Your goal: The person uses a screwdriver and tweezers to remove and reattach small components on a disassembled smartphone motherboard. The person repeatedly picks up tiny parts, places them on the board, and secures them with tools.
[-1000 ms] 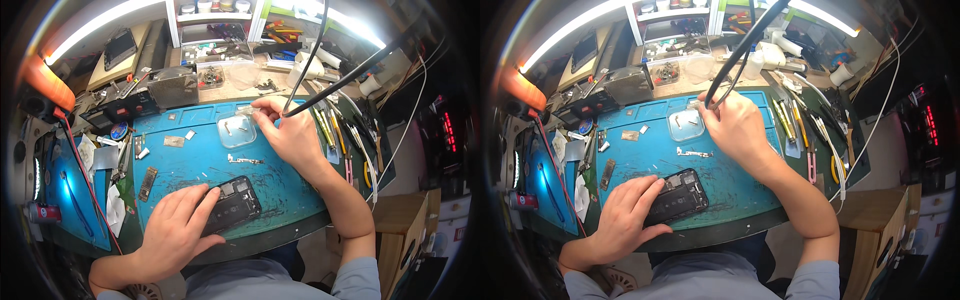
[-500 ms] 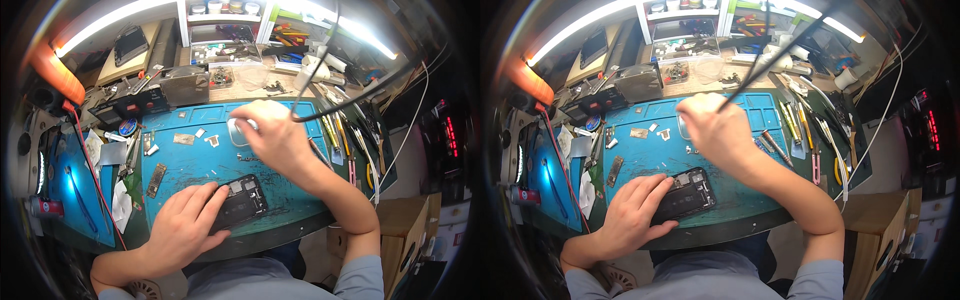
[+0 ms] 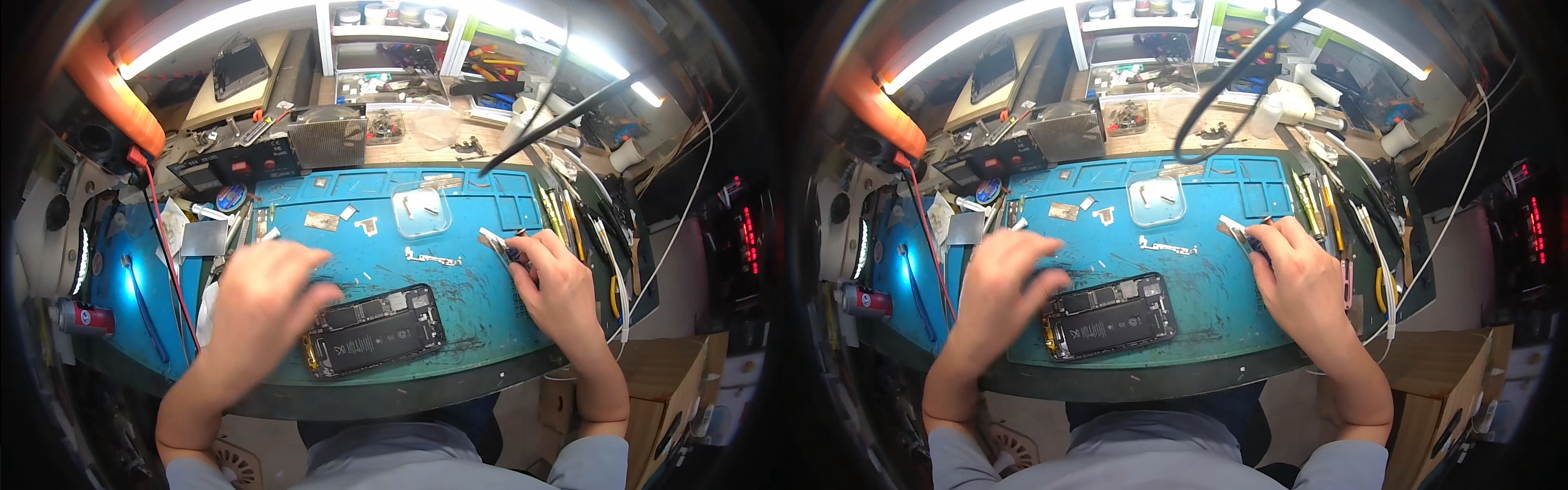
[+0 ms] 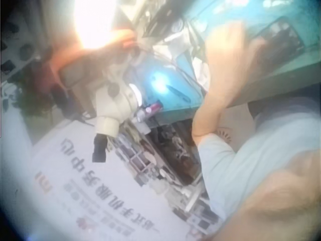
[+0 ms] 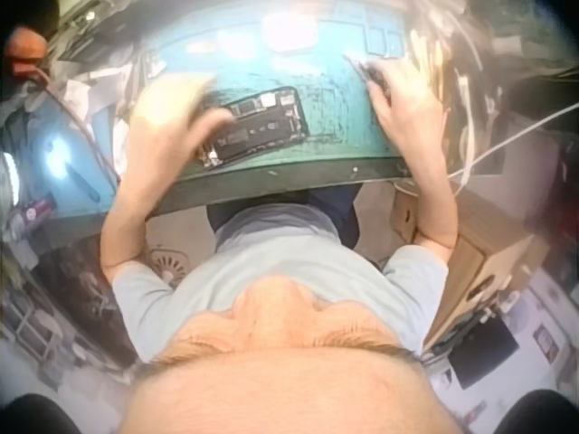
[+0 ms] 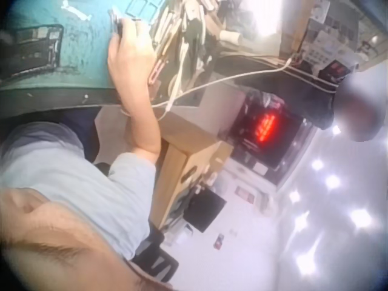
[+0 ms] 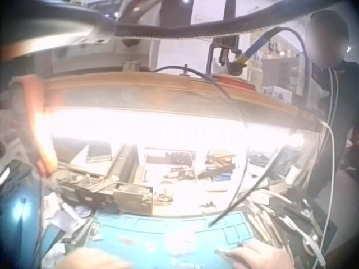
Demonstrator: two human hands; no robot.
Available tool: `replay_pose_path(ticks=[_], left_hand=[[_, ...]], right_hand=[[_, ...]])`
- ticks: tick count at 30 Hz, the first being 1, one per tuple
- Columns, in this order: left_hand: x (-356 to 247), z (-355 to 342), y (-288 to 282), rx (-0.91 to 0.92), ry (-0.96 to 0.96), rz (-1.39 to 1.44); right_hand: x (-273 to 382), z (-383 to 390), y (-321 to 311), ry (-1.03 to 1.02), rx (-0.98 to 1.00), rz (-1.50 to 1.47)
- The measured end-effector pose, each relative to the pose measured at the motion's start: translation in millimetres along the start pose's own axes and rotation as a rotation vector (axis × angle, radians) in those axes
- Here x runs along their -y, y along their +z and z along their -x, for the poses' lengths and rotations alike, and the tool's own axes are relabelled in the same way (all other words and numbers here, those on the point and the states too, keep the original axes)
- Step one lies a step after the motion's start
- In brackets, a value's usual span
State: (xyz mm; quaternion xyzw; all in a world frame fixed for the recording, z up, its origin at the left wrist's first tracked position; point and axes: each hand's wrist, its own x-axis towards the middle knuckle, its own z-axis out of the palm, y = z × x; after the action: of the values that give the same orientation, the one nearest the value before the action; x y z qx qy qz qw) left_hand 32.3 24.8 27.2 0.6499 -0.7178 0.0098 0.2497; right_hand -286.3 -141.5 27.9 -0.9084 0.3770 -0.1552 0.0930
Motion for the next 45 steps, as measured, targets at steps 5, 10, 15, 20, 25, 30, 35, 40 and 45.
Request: replay_pose_path(ticks=[5,10,15,20,25,30,35,40,45], left_hand=[[40.0,-21.2,-1.5,0.011,-0.141,-0.042],[50.1,-47.4,14.5,0.091,-0.081,0.019],[50.0,-48.5,11.1,0.147,-0.206,-0.049],[57.5,-41.6,13.3,0.045,-0.155,-0.122],[40.4,-37.1,7.9,-0.072,-0.144,-0.086],[-7.7,-20.2,5.1,0.037,-0.113,0.068],[-60.3,-5.7,-0.7,0.284,0.053,0.087],[-75.2,7.8,4.2,0.394,0.017,-0.028],[-70.6,18.7,12.7,0.337,0.114,-0.117]], right_hand=[[-1.2,-18.5,1.1,-0.051,-0.079,0.057],[9.9,-34.3,5.4,-0.092,-0.119,-0.011],[-5.4,-34.3,22.5,-0.083,-0.203,-0.1],[-16.6,-37.2,22.9,-0.031,-0.24,-0.136],[-21.8,-42.9,21.1,-0.046,-0.284,-0.148],[-26.6,-40.1,18.9,-0.023,-0.314,-0.167],[-33.7,-43.7,26.0,-0.062,-0.376,-0.159],[-34.6,-44.0,29.4,-0.084,-0.403,-0.193],[-31.3,-42.8,32.1,-0.102,-0.407,-0.203]])
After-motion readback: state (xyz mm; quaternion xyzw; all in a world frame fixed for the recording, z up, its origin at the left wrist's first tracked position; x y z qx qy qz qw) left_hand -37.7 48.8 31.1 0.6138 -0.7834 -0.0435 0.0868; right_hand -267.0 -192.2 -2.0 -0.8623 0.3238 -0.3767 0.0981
